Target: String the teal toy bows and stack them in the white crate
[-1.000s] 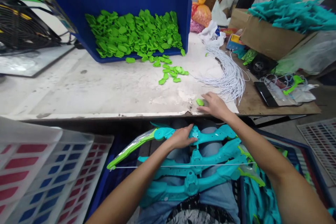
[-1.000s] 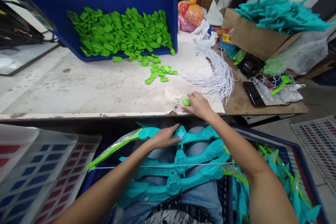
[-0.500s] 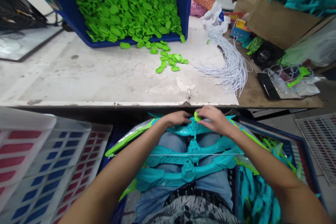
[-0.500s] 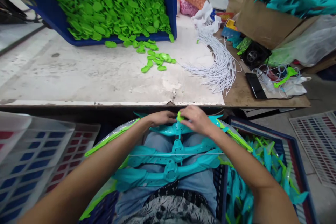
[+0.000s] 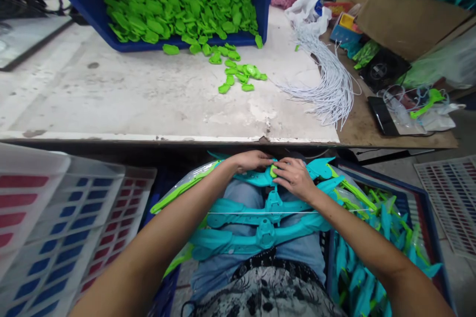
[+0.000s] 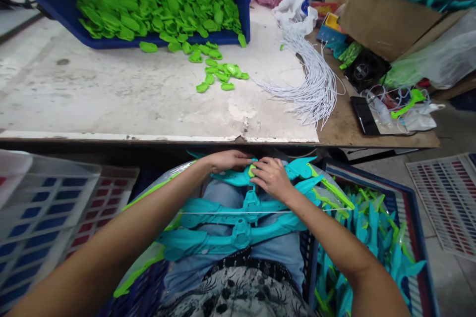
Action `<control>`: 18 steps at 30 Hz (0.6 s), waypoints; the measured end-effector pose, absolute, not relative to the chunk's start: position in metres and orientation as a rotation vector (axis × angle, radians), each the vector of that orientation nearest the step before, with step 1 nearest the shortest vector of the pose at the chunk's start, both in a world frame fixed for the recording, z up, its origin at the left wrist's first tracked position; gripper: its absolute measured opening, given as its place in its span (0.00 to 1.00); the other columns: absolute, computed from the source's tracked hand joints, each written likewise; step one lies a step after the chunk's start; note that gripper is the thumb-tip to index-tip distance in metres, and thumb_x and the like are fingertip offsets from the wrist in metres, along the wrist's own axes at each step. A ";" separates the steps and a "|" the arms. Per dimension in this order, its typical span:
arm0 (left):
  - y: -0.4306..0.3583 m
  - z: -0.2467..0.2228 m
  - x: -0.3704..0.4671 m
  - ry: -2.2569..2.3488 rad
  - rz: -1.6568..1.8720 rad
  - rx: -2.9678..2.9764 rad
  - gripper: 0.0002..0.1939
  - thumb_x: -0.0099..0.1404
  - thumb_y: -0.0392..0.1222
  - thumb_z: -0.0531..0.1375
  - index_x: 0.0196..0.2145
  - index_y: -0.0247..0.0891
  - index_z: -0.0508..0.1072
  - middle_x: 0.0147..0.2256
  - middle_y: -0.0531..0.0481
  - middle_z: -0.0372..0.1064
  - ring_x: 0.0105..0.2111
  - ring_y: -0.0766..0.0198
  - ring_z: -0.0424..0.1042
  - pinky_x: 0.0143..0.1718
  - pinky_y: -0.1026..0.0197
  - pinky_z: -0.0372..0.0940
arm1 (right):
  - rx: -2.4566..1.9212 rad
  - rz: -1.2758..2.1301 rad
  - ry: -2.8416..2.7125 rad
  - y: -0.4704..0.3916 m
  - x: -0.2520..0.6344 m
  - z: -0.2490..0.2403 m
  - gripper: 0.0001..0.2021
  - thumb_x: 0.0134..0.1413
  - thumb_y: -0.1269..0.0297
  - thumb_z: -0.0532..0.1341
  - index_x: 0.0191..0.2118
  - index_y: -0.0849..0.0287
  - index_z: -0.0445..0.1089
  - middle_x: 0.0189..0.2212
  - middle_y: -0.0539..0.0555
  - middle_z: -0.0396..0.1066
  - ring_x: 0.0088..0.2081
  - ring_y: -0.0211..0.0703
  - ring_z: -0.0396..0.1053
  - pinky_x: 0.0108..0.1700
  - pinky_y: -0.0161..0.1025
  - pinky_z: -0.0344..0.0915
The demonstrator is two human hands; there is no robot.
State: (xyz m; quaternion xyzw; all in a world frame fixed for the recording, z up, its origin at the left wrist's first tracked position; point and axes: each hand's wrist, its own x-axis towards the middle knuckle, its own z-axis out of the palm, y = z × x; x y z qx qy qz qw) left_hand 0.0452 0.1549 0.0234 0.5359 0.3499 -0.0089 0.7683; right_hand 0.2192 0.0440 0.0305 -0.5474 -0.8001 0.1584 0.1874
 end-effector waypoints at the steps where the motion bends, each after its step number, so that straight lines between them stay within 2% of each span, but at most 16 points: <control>1: 0.154 0.022 0.046 0.739 -0.010 1.207 0.22 0.54 0.53 0.64 0.40 0.33 0.75 0.27 0.54 0.70 0.29 0.68 0.64 0.31 0.66 0.57 | -1.572 0.467 -2.185 0.043 0.218 0.030 0.08 0.57 0.60 0.62 0.41 0.52 0.76 0.47 0.54 0.75 0.51 0.50 0.65 0.51 0.51 0.60; 3: 0.151 0.020 0.047 0.739 0.027 1.309 0.27 0.51 0.56 0.65 0.41 0.32 0.74 0.27 0.54 0.68 0.28 0.68 0.62 0.29 0.66 0.56 | -1.631 0.544 -2.013 0.041 0.215 0.028 0.06 0.55 0.61 0.64 0.38 0.52 0.75 0.45 0.54 0.75 0.51 0.49 0.65 0.53 0.50 0.61; 5: 0.149 0.017 0.050 0.785 0.073 1.402 0.29 0.49 0.58 0.65 0.40 0.30 0.73 0.25 0.54 0.66 0.27 0.67 0.61 0.27 0.66 0.55 | -1.711 0.653 -1.849 0.043 0.213 0.026 0.08 0.51 0.61 0.66 0.39 0.54 0.72 0.44 0.54 0.74 0.48 0.47 0.68 0.51 0.47 0.63; 10: 0.145 0.013 0.054 0.857 0.093 1.443 0.29 0.49 0.57 0.65 0.40 0.30 0.72 0.23 0.55 0.63 0.25 0.67 0.61 0.25 0.66 0.55 | -2.059 0.969 -1.714 0.057 0.209 0.034 0.31 0.42 0.60 0.69 0.54 0.56 0.62 0.44 0.55 0.73 0.38 0.45 0.73 0.40 0.42 0.67; 15: 0.146 0.011 0.057 0.949 0.107 1.461 0.26 0.50 0.52 0.66 0.41 0.30 0.72 0.24 0.54 0.65 0.25 0.66 0.64 0.25 0.65 0.58 | -2.232 0.969 -1.858 0.065 0.199 0.044 0.34 0.46 0.60 0.68 0.60 0.58 0.59 0.46 0.58 0.74 0.44 0.50 0.72 0.46 0.46 0.65; 18: 0.143 0.015 0.057 0.940 0.097 1.563 0.22 0.55 0.48 0.63 0.43 0.30 0.73 0.28 0.49 0.70 0.30 0.61 0.69 0.30 0.62 0.64 | -2.203 0.865 -1.999 0.058 0.198 0.047 0.32 0.50 0.59 0.65 0.60 0.60 0.60 0.49 0.61 0.72 0.49 0.53 0.70 0.50 0.48 0.63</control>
